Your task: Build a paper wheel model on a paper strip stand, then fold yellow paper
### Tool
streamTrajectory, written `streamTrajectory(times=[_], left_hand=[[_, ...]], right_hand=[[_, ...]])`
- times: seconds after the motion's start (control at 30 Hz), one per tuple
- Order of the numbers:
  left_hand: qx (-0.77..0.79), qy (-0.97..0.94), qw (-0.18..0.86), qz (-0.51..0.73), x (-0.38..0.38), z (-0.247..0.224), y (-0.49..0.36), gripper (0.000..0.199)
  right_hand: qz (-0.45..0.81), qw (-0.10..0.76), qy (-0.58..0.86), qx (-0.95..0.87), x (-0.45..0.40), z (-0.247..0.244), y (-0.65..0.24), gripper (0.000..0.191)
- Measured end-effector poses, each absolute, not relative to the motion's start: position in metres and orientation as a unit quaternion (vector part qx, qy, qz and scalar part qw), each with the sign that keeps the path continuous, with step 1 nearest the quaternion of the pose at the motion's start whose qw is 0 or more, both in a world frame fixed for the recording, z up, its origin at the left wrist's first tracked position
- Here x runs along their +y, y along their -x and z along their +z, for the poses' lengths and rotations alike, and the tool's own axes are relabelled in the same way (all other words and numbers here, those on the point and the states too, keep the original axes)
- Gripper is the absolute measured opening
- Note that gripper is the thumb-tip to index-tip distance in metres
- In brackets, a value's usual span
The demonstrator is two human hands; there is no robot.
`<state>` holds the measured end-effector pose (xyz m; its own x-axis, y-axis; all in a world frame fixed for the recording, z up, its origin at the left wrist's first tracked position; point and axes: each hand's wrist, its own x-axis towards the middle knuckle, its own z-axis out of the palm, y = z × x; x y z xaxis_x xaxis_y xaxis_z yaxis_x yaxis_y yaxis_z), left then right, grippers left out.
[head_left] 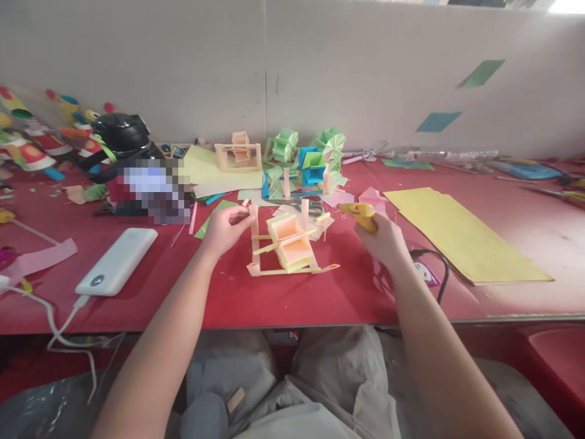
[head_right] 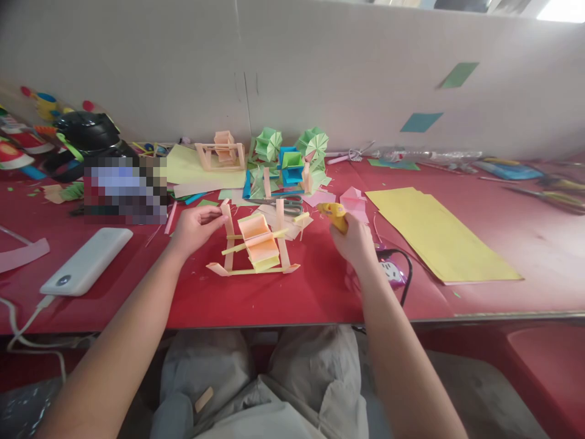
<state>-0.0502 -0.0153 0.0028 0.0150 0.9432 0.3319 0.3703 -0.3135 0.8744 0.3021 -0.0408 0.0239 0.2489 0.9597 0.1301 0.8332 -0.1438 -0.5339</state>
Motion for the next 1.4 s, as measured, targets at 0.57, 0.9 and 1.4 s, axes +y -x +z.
streamTrajectory(times=[0.57, 0.9, 1.4], left_hand=[[0.510, -0.652, 0.296, 0.477, 0.002, -0.010, 0.049, 0.027], [0.496, -0.648, 0.306, 0.491, 0.005, -0.013, 0.049, 0.034], [0.499, -0.664, 0.301, 0.469, 0.004, -0.009, 0.049, 0.033]], right_hand=[[0.245, 0.263, 0.449, -0.818, -0.001, 0.075, -0.215, 0.021], [0.246, 0.243, 0.425, -0.837, 0.011, 0.068, -0.206, 0.020], [0.210, 0.209, 0.446, -0.845, 0.008, 0.072, -0.203, 0.022]])
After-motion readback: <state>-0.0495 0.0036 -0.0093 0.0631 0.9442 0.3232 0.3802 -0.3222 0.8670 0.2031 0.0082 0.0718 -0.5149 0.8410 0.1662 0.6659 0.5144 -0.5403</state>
